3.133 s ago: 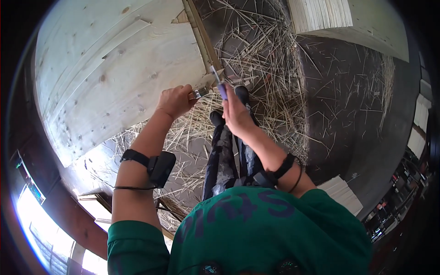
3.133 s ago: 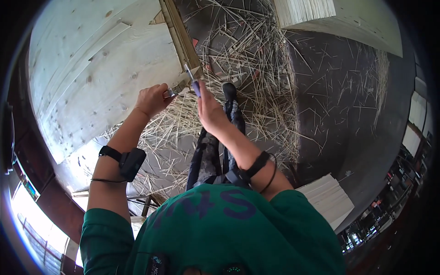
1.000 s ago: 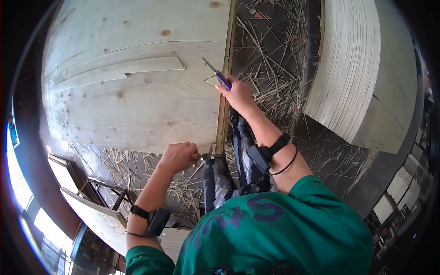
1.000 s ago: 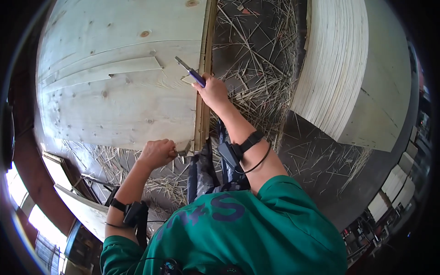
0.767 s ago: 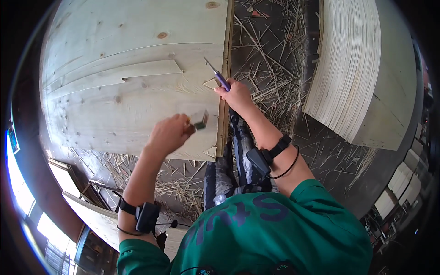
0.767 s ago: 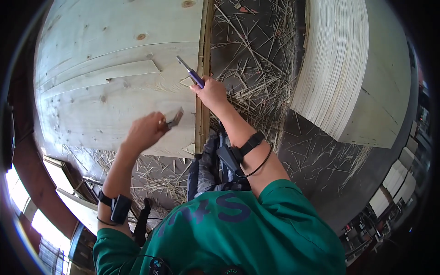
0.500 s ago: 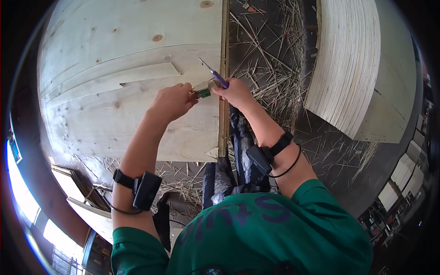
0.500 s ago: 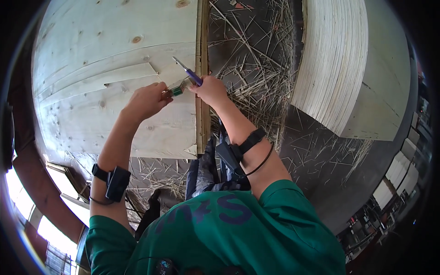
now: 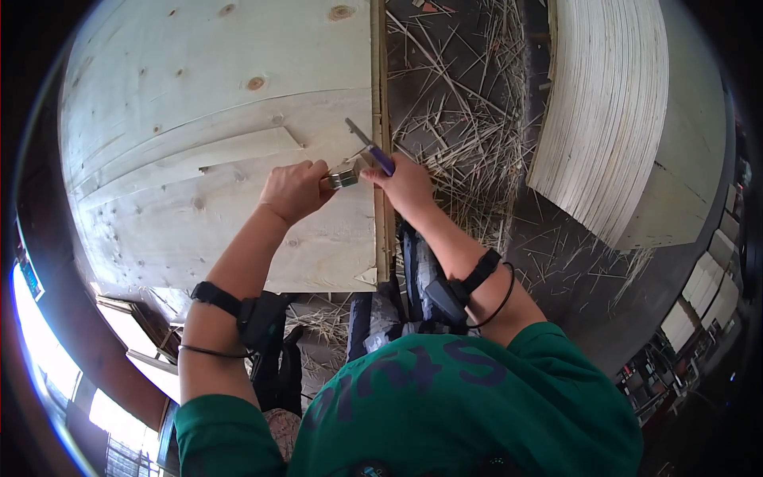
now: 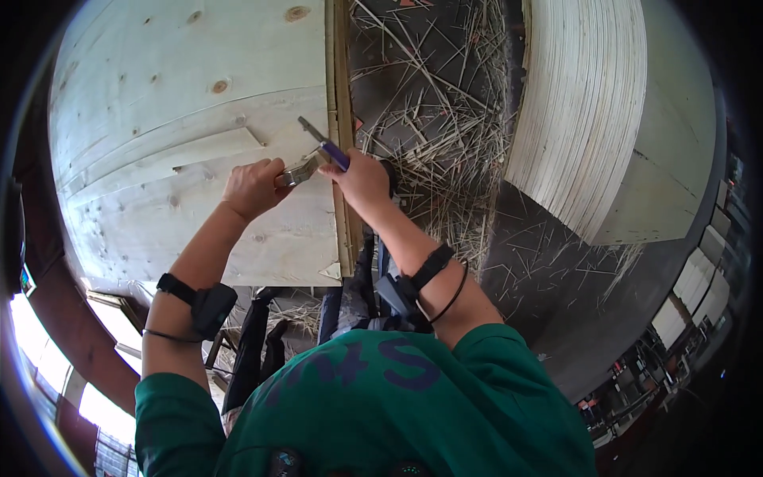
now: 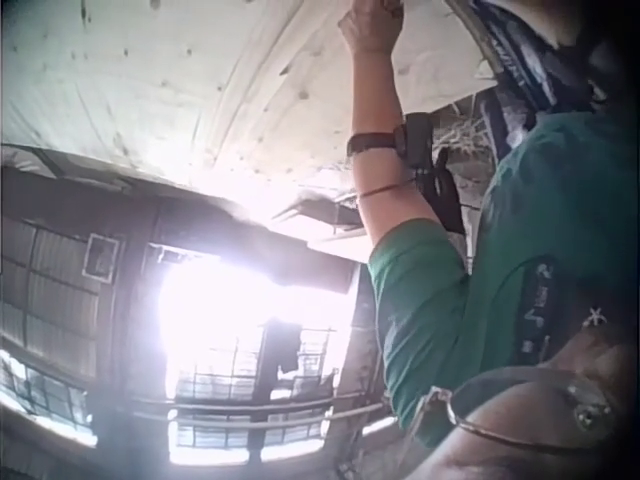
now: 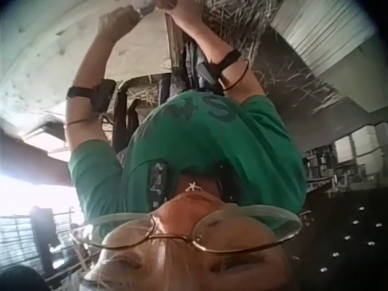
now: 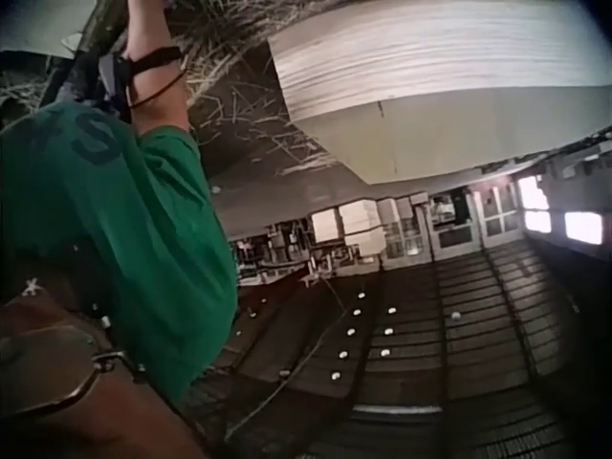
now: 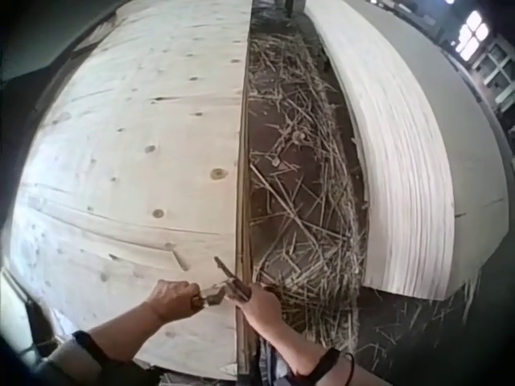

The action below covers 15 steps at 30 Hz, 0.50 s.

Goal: The person uses a scraper to pry up and remove thin strips of wood from a large plywood sheet, occasionally using a staple gun on the surface. They flip the board over to continue removing strips from the other side, setting the detached pieces aside by hand.

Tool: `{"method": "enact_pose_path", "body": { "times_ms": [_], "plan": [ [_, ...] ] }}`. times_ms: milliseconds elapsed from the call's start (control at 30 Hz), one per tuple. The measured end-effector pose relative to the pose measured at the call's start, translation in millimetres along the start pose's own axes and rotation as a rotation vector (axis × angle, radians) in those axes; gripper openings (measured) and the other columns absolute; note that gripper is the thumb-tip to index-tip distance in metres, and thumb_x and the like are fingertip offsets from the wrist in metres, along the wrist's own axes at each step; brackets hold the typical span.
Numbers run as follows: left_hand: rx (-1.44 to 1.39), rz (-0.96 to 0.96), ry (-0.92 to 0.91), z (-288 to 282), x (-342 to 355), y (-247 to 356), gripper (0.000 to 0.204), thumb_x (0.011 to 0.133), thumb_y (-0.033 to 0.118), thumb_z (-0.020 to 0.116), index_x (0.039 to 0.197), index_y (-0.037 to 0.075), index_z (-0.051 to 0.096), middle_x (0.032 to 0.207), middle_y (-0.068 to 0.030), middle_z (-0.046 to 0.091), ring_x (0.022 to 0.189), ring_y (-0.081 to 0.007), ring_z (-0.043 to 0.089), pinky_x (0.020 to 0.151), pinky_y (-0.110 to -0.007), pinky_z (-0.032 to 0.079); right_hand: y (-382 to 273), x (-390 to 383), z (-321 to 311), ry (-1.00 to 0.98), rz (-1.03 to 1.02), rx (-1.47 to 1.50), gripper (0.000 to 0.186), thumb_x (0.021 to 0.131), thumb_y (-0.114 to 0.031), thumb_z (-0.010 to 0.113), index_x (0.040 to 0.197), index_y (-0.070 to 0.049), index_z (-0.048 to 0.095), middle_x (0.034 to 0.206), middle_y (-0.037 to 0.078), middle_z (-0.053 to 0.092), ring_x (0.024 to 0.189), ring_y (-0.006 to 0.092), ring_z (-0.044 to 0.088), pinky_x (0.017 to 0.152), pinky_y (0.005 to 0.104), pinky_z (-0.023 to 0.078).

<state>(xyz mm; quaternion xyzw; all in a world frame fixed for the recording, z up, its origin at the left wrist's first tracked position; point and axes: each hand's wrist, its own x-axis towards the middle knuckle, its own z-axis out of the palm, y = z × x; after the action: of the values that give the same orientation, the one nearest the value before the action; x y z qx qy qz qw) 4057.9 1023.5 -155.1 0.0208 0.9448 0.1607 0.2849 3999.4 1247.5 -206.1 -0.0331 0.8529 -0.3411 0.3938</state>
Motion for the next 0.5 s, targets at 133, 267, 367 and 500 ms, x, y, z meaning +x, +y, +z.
{"method": "enact_pose_path", "body": {
  "times_ms": [133, 267, 367, 500],
  "plan": [
    [-0.004, 0.035, 0.183, -0.9, -15.9, -4.3, 0.031, 0.083, 0.038, 0.069, 0.079, 0.011, 0.057, 0.070, -0.0085, 0.064, 0.065, -0.0335, 0.065, 0.057, -0.046, 0.052, -18.1, -17.9, -3.9, 0.093, -0.085, 0.149, 0.048, 0.081, -0.052, 0.074, 0.083, -0.004, 0.065, 0.069, 0.016, 0.066, 0.070, 0.0361, 0.067, 0.064, 0.0439, 0.050],
    [-0.135, -0.040, 0.252, 2.7, -66.5, 8.3, 0.030, 0.081, 0.037, 0.071, 0.078, 0.011, 0.056, 0.069, -0.0080, 0.063, 0.063, -0.0334, 0.065, 0.055, -0.046, 0.051, -48.3, -30.9, -14.8, 0.096, -0.073, -0.016, 0.046, 0.084, -0.051, 0.073, 0.089, -0.005, 0.066, 0.067, 0.011, 0.066, 0.068, 0.0295, 0.068, 0.062, 0.0402, 0.051],
    [-0.225, -0.171, 0.234, 9.7, -123.0, 17.4, 0.030, 0.082, 0.037, 0.071, 0.079, 0.011, 0.056, 0.071, -0.0084, 0.063, 0.065, -0.0335, 0.065, 0.057, -0.047, 0.051, -94.3, -7.8, -15.9, 0.214, -0.382, -0.138, 0.040, 0.084, -0.045, 0.073, 0.091, -0.006, 0.067, 0.072, 0.012, 0.066, 0.072, 0.0303, 0.069, 0.065, 0.0428, 0.052],
    [-0.307, -0.373, 0.147, 37.3, -172.0, 4.9, 0.034, 0.084, 0.040, 0.072, 0.083, 0.010, 0.055, 0.076, -0.0090, 0.065, 0.073, -0.0344, 0.066, 0.061, -0.048, 0.051, -187.9, 32.6, 68.4, 0.128, -0.856, -0.431, 0.037, 0.081, -0.036, 0.075, 0.100, -0.006, 0.064, 0.088, 0.011, 0.068, 0.081, 0.0334, 0.069, 0.069, 0.0456, 0.055]
  ]
}}
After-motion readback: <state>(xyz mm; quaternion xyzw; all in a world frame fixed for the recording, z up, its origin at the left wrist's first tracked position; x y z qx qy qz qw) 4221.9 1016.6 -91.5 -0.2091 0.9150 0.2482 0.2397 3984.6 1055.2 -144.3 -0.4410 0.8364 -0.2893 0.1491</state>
